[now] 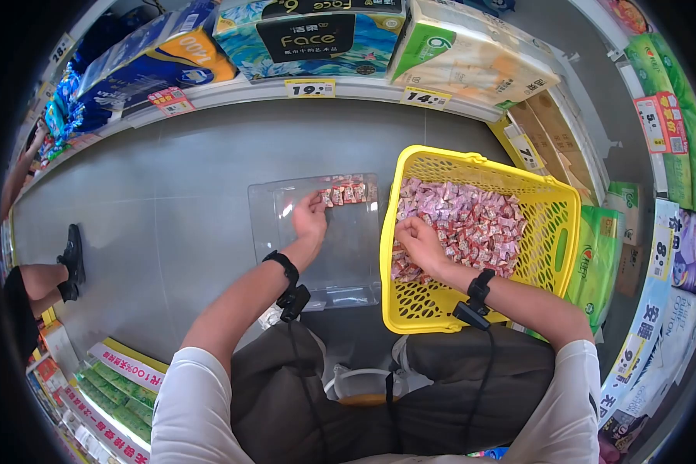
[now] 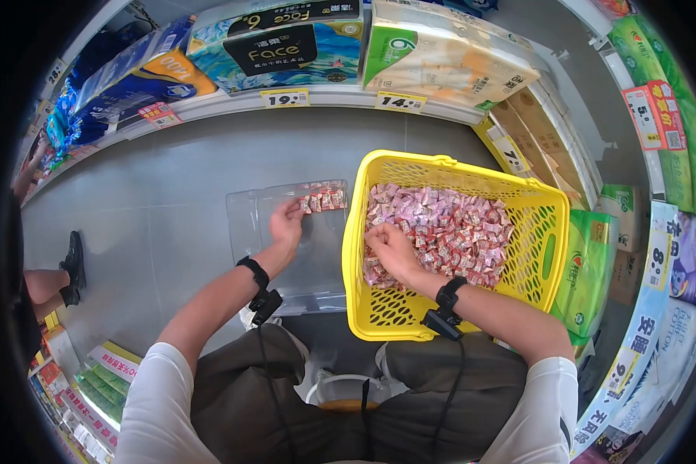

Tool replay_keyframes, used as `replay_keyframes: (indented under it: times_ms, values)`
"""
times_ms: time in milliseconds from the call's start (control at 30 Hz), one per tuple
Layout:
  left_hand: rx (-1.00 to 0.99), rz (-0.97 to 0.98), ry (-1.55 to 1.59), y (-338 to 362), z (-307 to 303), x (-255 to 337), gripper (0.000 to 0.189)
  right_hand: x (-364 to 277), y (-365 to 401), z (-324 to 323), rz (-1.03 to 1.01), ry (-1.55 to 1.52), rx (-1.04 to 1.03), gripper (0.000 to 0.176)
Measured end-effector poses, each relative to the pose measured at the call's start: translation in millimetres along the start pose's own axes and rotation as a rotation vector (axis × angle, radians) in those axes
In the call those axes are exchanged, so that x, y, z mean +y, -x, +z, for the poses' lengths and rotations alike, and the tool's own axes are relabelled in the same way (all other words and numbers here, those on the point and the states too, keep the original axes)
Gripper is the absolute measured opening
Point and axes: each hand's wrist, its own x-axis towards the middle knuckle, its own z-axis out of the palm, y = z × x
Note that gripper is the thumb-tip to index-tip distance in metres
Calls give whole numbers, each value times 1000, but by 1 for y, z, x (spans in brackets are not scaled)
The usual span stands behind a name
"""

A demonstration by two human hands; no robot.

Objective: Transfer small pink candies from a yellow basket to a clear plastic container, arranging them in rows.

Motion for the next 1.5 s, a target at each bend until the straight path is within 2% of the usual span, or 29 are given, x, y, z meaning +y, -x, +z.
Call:
replay_keyframes:
  times_ms: [100, 167, 200, 233, 300, 367, 467, 533, 633, 767, 833, 967, 1233, 1500]
  values:
    - [-10, 34, 40, 1, -3, -2, 33, -3, 0, -1, 11, 20, 6, 18]
    - [92, 43, -303, 12, -10, 3, 34, 2, 0, -2, 21, 38, 17, 20]
    - [89, 42, -304, 16, -15, 5, 34, 7, -1, -2, 17, 101, 87, 22]
    - [45, 51, -297, 18, -20, 7, 36, 11, -2, -3, 11, 165, 157, 24]
    - [0, 60, -290, 16, -28, 4, 38, 15, -1, -8, 53, 220, 167, 26]
    - [-177, 22, -56, 7, -31, -8, 42, 15, 0, -12, 93, 275, 178, 28]
    - [-226, 4, -4, 7, -29, -5, 47, 15, 2, -18, 115, 395, 111, 34]
    - [-250, -16, 18, 11, -26, 3, 49, 15, 4, -21, 30, 529, 7, 40]
    - [-288, -18, 25, 12, -21, 11, 51, 17, 4, -20, -70, 554, -29, 43]
    - [-314, 2, 55, 8, -15, 4, 51, 6, 8, -21, -45, 645, -128, 50]
    - [-304, 3, 78, 7, -13, 1, 51, 12, 10, -20, -132, 876, -89, 54]
    - [-280, -57, 102, 9, -15, 2, 49, 10, 13, -23, -83, 863, -141, 54]
    - [-355, -86, 107, 12, -22, 14, 55, 4, 17, -28, -170, 901, -104, 42]
    - [-383, -99, 222, 13, -20, 17, 57, 8, 15, -28, -200, 971, -135, 43]
